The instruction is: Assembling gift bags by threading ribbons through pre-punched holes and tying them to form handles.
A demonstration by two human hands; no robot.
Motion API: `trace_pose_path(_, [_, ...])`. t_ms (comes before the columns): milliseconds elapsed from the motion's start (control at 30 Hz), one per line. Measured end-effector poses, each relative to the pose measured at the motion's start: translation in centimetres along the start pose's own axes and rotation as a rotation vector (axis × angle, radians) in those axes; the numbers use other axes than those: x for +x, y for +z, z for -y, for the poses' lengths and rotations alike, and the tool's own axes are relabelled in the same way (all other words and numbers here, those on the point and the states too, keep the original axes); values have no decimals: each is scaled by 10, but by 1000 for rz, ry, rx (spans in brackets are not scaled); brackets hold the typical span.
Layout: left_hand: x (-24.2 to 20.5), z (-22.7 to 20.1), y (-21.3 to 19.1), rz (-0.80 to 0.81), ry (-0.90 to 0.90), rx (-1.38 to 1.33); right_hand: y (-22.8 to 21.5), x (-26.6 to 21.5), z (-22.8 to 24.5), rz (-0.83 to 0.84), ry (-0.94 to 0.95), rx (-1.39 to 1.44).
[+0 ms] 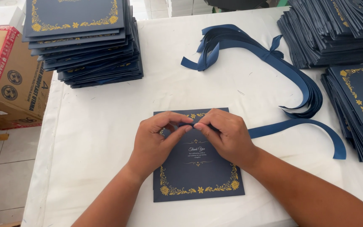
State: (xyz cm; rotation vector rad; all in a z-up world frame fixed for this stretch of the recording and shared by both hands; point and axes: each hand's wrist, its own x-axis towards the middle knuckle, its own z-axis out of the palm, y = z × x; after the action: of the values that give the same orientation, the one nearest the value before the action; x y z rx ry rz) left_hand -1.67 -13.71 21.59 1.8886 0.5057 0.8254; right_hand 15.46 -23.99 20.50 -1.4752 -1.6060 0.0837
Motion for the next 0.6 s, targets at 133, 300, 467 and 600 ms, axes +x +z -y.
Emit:
trace_pose_path(133, [0, -1, 1, -46, 122, 113, -4, 7, 11, -14, 13, 24])
trace_pose_path(300, [-2, 1, 3, -65, 170, 175, 0, 2, 11, 32, 57, 25])
trace_pose_path(467, [-1, 2, 1, -124, 139, 63, 2, -3, 7, 20, 142, 57])
trace_pose_path(600, [0, 1, -1, -93, 123, 58, 1, -2, 10, 17, 182, 67])
